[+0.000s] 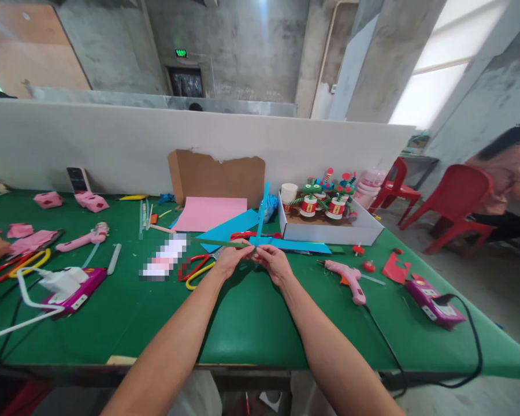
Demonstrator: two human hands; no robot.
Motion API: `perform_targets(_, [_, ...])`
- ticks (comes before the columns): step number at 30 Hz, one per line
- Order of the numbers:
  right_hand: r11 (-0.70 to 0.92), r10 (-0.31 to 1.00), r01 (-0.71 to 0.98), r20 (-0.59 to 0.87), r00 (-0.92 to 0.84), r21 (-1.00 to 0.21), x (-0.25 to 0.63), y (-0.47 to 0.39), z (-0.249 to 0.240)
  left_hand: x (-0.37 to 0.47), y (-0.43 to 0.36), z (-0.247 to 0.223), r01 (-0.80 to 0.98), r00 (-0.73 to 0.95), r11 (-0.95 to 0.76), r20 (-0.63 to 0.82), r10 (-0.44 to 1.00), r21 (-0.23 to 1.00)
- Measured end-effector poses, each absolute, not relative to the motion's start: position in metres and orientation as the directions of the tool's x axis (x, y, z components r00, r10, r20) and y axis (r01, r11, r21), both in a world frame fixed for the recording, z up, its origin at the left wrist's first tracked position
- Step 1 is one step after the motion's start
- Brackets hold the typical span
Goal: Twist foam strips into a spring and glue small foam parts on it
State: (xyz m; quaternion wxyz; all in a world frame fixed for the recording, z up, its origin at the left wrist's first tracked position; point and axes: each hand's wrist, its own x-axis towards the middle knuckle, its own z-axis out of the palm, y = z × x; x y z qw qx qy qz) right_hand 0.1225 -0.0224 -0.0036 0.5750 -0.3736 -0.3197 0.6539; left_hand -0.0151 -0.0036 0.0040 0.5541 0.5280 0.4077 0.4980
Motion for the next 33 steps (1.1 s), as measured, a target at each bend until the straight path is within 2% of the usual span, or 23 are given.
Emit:
perform_targets(9, [-0.166,0.986,-0.502,-0.159,-0.057,-0.849,0.1213,-0.0224,-0.0031,-0.0145,-0.0051,0.0076,-0.087,0.183,-0.055,0.070,0.981,0.995])
perform_targets(17, [-0.082,0.993,-0.457,-0.110,0.035,-0.886,0.1217,-0.0210,-0.0053,-0.0130,-0.0066,0.0084,-0.114,0.195,-0.044,0.066,0.979,0.993])
perform_targets(24, [-0.005,0.991,-0.452,-0.064,0.114,-0.892,0.1217,-0.0220,-0.0021,-0.0168,-0.0006,0.0039,-0.171,0.136,0.030,-0.007,0.991,0.985])
perform_targets(29, [-0.001,0.995,-0.419,-0.043,0.092,-0.908,0.1207,-0.0242,-0.0006,-0.0159,-0.0005,0.0030,-0.145,0.205,0.036,-0.005,0.979,0.989])
perform_targets(33, [-0.008,0.996,-0.395,-0.041,0.074,-0.919,0.1183,-0.0264,0.0001,-0.0144,-0.0023,0.0054,-0.140,0.194,0.029,-0.001,0.981,0.990])
